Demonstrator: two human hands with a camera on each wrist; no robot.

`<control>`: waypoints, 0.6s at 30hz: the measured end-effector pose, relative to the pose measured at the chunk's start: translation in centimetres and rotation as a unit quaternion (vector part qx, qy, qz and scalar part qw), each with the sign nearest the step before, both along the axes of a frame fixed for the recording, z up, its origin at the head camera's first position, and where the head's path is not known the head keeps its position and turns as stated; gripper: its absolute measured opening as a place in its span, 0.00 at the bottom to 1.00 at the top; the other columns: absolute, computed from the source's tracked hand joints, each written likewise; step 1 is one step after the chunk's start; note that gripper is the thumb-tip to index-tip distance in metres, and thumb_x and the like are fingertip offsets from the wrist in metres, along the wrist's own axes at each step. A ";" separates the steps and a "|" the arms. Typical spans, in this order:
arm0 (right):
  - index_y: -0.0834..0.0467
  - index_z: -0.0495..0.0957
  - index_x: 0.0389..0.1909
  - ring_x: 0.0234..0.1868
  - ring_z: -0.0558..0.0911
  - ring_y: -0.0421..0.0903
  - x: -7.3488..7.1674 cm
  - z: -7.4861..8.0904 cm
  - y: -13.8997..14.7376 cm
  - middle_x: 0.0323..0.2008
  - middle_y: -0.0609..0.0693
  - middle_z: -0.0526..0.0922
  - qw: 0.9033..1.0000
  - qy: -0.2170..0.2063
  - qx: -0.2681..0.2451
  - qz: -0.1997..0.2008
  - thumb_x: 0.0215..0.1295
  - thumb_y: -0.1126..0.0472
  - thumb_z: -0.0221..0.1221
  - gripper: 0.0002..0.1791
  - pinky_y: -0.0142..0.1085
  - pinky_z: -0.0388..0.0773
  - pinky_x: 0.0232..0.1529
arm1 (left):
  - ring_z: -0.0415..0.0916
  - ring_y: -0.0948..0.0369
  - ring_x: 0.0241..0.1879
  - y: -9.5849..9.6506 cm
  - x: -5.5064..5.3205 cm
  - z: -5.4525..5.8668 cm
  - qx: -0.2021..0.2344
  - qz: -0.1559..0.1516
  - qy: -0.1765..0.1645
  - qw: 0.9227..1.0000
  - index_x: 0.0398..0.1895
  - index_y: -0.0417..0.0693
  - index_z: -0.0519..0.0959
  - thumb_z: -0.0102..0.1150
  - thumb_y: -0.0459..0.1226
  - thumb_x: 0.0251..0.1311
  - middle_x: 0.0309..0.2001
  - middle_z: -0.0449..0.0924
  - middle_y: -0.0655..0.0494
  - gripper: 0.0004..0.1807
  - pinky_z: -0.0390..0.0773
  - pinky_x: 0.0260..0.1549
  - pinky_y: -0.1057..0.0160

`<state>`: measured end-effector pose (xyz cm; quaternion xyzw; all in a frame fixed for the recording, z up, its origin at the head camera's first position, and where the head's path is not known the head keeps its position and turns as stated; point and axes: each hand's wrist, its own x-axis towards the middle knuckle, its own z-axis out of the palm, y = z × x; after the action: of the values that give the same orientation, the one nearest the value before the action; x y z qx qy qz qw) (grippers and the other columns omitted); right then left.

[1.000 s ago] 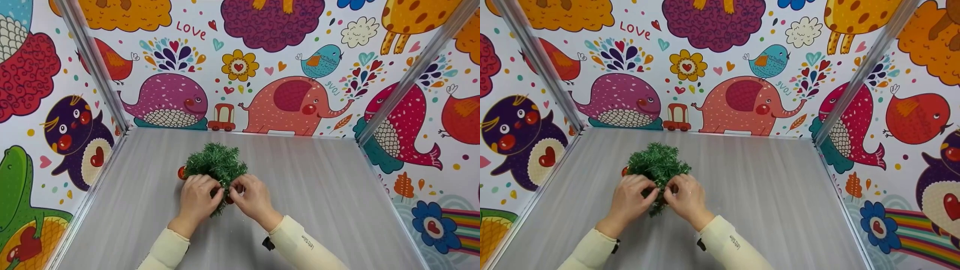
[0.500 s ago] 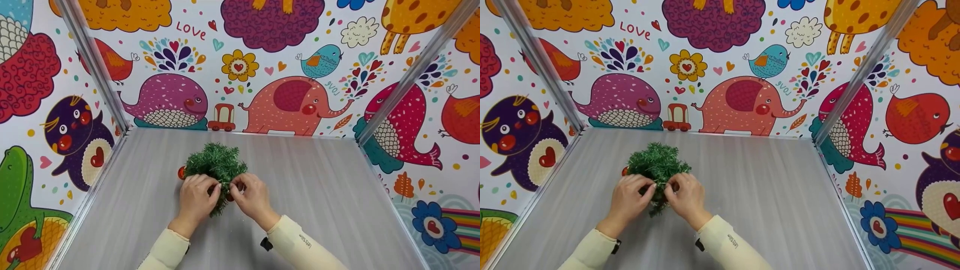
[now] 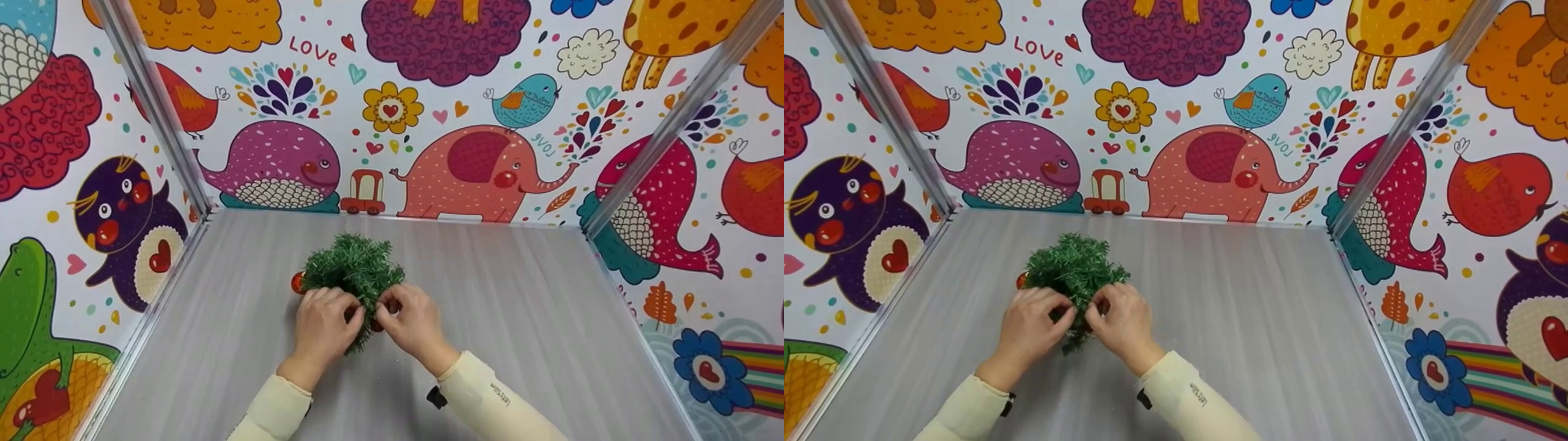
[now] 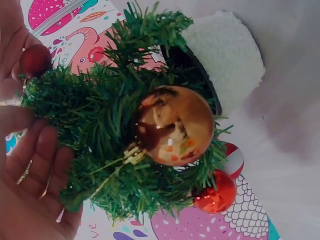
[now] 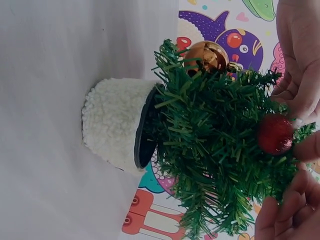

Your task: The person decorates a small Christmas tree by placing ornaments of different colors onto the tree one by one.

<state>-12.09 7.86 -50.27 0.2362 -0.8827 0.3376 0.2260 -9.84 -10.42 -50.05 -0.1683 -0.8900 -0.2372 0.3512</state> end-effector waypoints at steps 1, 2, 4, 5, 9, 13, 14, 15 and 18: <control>0.45 0.80 0.27 0.26 0.73 0.35 0.0 0.1 0.0 0.25 0.36 0.75 1.000 -0.001 0.002 0.001 0.58 0.60 0.64 0.06 0.32 0.71 0.24 | 0.75 0.56 0.26 0.0 0.0 0.0 -0.003 -0.003 -0.001 1.000 0.22 0.53 0.83 0.71 0.38 0.50 0.24 0.80 0.61 0.06 0.74 0.35 0.54; 0.45 0.80 0.27 0.26 0.73 0.35 -0.1 0.1 0.0 0.25 0.36 0.75 1.000 0.000 0.003 0.003 0.57 0.61 0.64 0.06 0.32 0.71 0.24 | 0.75 0.56 0.27 0.0 -0.1 0.0 -0.003 -0.005 -0.002 1.000 0.22 0.53 0.83 0.71 0.38 0.50 0.25 0.80 0.61 0.05 0.74 0.35 0.54; 0.45 0.81 0.27 0.26 0.73 0.35 -0.1 0.0 0.0 0.25 0.36 0.75 1.000 0.002 0.005 0.007 0.58 0.60 0.64 0.05 0.31 0.71 0.24 | 0.76 0.57 0.27 0.0 -0.1 0.0 -0.001 -0.008 -0.007 1.000 0.22 0.53 0.83 0.72 0.38 0.50 0.25 0.80 0.61 0.05 0.74 0.36 0.55; 0.45 0.81 0.28 0.26 0.73 0.35 -0.1 0.0 0.0 0.26 0.36 0.76 1.000 0.004 0.003 0.010 0.58 0.60 0.64 0.05 0.31 0.71 0.25 | 0.76 0.57 0.27 -0.1 -0.1 0.0 0.000 -0.008 -0.008 1.000 0.23 0.53 0.84 0.72 0.38 0.50 0.25 0.80 0.61 0.05 0.74 0.36 0.55; 0.46 0.82 0.30 0.26 0.73 0.36 0.0 0.0 0.1 0.27 0.37 0.76 1.000 0.011 -0.004 0.019 0.60 0.59 0.64 0.03 0.32 0.72 0.26 | 0.77 0.57 0.28 -0.1 -0.1 0.0 0.005 -0.007 -0.010 1.000 0.23 0.52 0.84 0.72 0.39 0.50 0.26 0.81 0.60 0.05 0.74 0.36 0.55; 0.48 0.82 0.33 0.28 0.75 0.39 0.0 -0.1 0.3 0.28 0.38 0.77 0.999 0.022 -0.012 0.027 0.61 0.58 0.63 0.01 0.32 0.73 0.27 | 0.77 0.56 0.28 -0.2 -0.1 0.1 0.002 -0.009 -0.004 1.000 0.24 0.52 0.85 0.72 0.40 0.50 0.26 0.82 0.60 0.05 0.75 0.36 0.55; 0.48 0.81 0.34 0.28 0.75 0.40 0.0 -0.2 0.3 0.29 0.38 0.77 0.999 0.027 -0.013 0.029 0.61 0.58 0.64 0.02 0.32 0.73 0.27 | 0.77 0.56 0.28 -0.2 -0.1 0.1 0.001 -0.010 -0.003 1.000 0.24 0.52 0.85 0.72 0.40 0.50 0.26 0.82 0.60 0.05 0.75 0.36 0.55; 0.49 0.81 0.35 0.28 0.76 0.40 0.0 -0.2 0.4 0.29 0.39 0.77 0.999 0.034 -0.015 0.032 0.62 0.58 0.64 0.02 0.32 0.73 0.27 | 0.77 0.56 0.29 -0.2 -0.1 0.1 0.000 -0.010 -0.001 1.000 0.24 0.52 0.85 0.72 0.41 0.50 0.26 0.82 0.60 0.06 0.75 0.36 0.54; 0.49 0.81 0.37 0.28 0.75 0.39 -0.1 -0.3 0.7 0.30 0.39 0.78 0.998 0.049 -0.023 0.035 0.61 0.60 0.65 0.05 0.32 0.73 0.28 | 0.77 0.56 0.29 -0.3 -0.1 0.1 -0.004 -0.011 0.000 1.000 0.24 0.52 0.84 0.73 0.42 0.50 0.26 0.81 0.60 0.07 0.75 0.37 0.54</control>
<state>-12.18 8.58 -50.57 0.2776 -0.8539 0.3534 0.2627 -9.91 -10.73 -49.97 -0.1801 -0.8890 -0.2373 0.3479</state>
